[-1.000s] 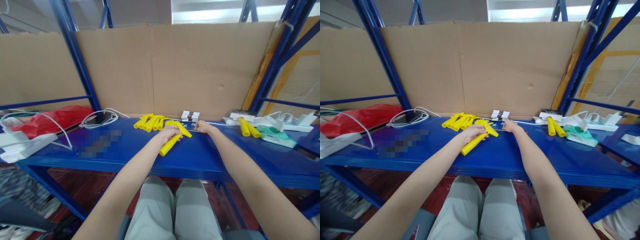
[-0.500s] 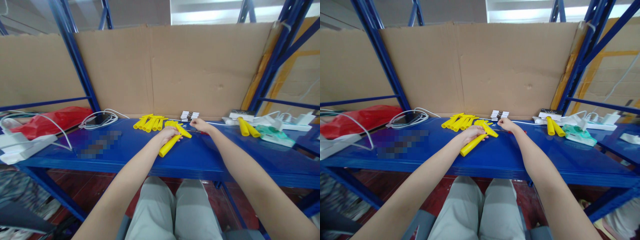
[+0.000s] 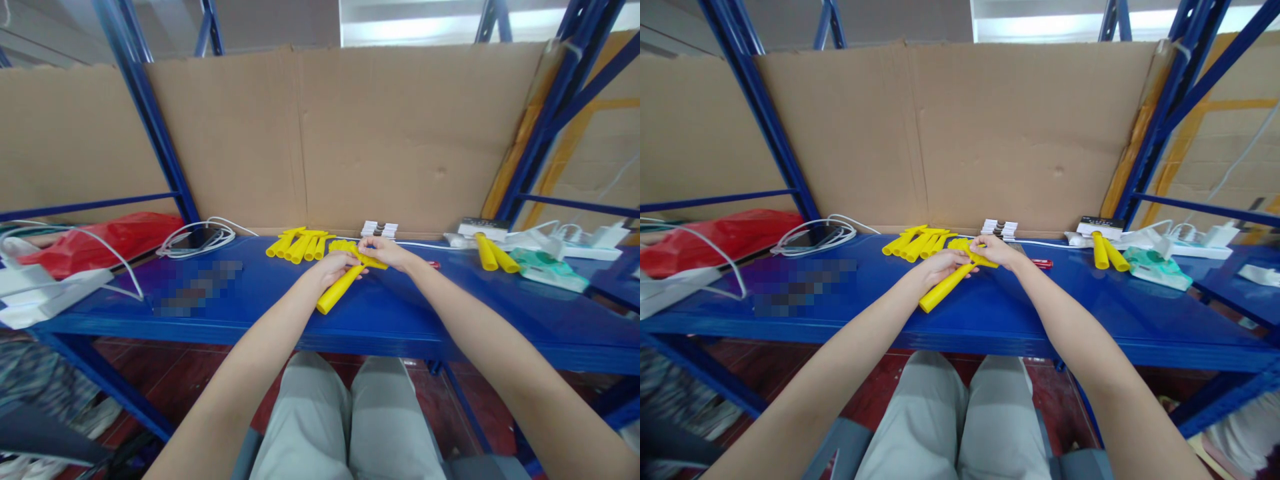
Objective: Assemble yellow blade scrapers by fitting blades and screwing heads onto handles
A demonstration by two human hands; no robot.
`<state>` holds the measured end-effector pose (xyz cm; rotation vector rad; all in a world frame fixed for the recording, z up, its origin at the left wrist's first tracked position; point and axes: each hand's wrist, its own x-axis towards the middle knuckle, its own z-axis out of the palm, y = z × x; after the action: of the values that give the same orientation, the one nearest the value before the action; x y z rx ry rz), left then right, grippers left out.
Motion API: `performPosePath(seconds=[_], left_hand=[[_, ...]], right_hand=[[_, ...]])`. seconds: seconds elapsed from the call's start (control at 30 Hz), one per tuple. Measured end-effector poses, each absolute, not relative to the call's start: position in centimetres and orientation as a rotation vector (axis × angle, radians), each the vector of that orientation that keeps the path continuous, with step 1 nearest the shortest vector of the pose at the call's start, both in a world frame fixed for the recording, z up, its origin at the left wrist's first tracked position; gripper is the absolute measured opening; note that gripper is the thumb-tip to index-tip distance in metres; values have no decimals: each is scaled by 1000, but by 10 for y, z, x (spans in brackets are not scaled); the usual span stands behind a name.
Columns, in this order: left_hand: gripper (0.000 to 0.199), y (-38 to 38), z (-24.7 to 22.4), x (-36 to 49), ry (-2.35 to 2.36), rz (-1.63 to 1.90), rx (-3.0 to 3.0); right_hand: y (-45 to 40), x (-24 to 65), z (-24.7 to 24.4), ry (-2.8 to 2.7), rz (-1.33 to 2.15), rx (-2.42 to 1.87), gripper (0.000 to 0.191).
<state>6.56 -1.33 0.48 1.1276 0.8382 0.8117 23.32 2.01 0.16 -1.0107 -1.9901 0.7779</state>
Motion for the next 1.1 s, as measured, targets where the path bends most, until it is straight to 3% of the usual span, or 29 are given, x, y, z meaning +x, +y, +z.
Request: performPosePath(seconds=[0.57, 1.1], left_hand=[[21, -11, 3, 66, 816, 809, 1163], [21, -17, 7, 68, 889, 871, 1176]], right_hand=[[16, 232, 3, -1916, 787, -1074, 8], [9, 226, 5, -1669, 1000, -1187, 15]])
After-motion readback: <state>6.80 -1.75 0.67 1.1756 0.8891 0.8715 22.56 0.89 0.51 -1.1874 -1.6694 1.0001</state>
